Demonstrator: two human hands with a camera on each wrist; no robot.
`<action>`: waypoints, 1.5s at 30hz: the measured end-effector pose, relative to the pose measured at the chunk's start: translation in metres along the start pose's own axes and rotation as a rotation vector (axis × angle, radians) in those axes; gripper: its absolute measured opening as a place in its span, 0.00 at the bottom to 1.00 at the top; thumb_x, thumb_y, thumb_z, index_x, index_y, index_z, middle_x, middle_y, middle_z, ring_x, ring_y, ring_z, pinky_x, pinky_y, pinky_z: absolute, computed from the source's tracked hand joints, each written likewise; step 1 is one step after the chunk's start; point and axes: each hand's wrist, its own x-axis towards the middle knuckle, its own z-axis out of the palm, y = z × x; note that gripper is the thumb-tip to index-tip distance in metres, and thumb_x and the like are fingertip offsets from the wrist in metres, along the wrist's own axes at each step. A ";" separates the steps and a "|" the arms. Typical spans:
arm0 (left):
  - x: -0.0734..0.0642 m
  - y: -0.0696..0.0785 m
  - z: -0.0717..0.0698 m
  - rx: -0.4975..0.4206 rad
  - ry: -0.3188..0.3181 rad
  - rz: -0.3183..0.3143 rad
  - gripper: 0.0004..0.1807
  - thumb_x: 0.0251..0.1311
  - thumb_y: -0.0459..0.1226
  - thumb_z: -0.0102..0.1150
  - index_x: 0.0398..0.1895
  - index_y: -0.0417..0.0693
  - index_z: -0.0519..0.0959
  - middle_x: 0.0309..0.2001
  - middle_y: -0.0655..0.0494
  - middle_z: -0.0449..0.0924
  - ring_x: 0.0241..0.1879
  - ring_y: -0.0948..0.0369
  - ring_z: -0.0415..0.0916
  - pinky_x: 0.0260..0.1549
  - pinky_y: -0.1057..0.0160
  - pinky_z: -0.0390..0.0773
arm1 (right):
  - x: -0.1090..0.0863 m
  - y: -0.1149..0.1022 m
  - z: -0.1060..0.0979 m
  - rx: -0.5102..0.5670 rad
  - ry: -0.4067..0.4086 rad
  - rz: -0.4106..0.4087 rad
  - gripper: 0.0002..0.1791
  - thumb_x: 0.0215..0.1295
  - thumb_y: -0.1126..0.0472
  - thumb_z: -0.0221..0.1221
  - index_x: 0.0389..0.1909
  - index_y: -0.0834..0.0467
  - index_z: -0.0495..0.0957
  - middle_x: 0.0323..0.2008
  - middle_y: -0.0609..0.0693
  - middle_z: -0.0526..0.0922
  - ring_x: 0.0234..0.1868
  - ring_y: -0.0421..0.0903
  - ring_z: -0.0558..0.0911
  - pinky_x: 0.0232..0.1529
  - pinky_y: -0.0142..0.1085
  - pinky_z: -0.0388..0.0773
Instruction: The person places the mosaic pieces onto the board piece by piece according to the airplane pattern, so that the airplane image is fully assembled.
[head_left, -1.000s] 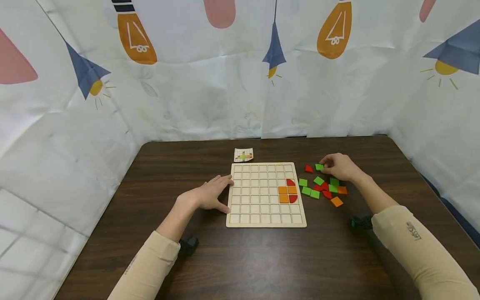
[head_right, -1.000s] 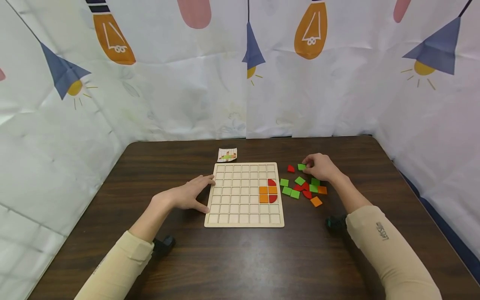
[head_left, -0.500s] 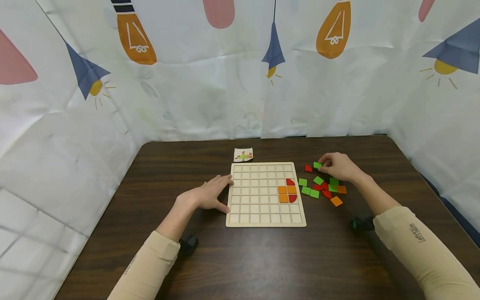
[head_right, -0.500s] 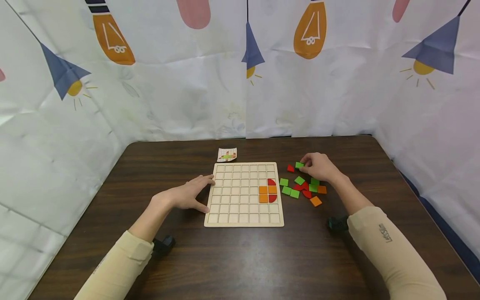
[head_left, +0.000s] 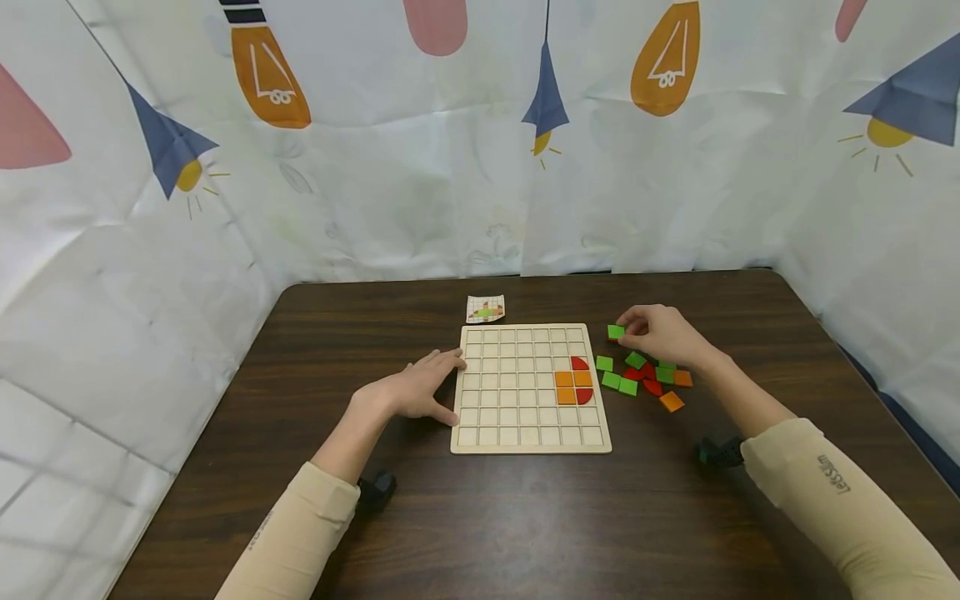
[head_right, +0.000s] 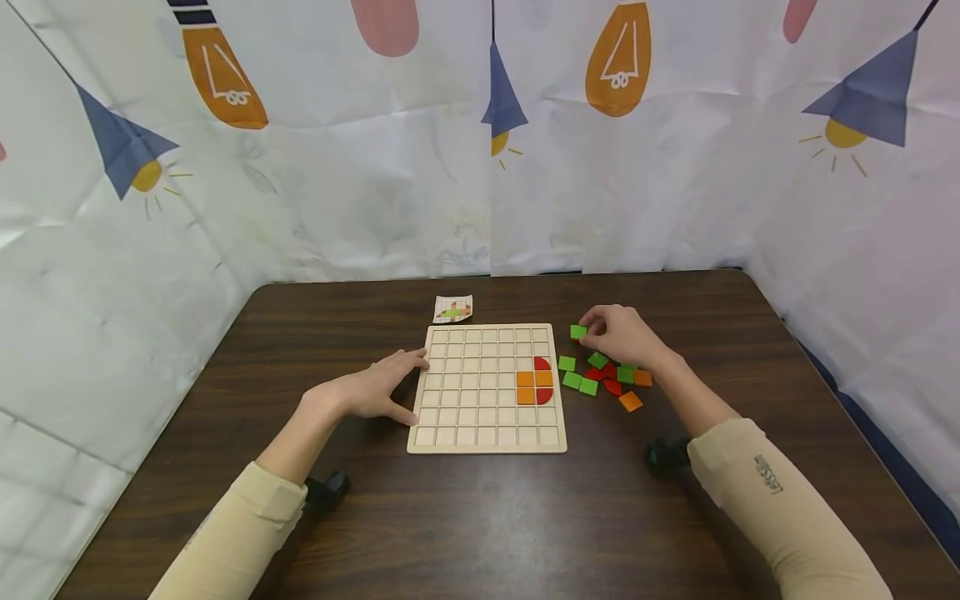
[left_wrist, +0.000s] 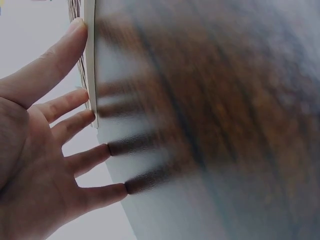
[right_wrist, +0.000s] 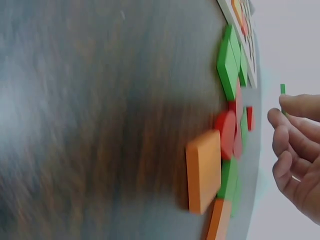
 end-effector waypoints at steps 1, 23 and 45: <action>0.000 0.000 0.000 0.000 0.001 0.002 0.46 0.60 0.48 0.75 0.76 0.43 0.61 0.82 0.43 0.43 0.80 0.39 0.35 0.70 0.28 0.44 | 0.000 -0.002 0.002 0.011 -0.002 -0.010 0.16 0.71 0.62 0.64 0.55 0.66 0.80 0.42 0.56 0.85 0.41 0.52 0.83 0.40 0.45 0.82; 0.001 -0.002 0.003 0.000 0.002 -0.003 0.47 0.60 0.48 0.75 0.76 0.43 0.62 0.82 0.44 0.44 0.80 0.40 0.35 0.70 0.29 0.44 | 0.001 -0.038 0.046 0.049 -0.045 -0.138 0.13 0.65 0.63 0.69 0.49 0.62 0.84 0.34 0.45 0.85 0.34 0.43 0.83 0.37 0.39 0.81; 0.002 -0.003 0.002 -0.004 0.010 0.002 0.47 0.60 0.48 0.75 0.76 0.43 0.61 0.82 0.44 0.43 0.80 0.39 0.35 0.69 0.28 0.43 | 0.007 -0.070 0.071 0.053 -0.107 -0.190 0.12 0.64 0.62 0.72 0.45 0.62 0.84 0.27 0.41 0.82 0.29 0.40 0.79 0.35 0.37 0.79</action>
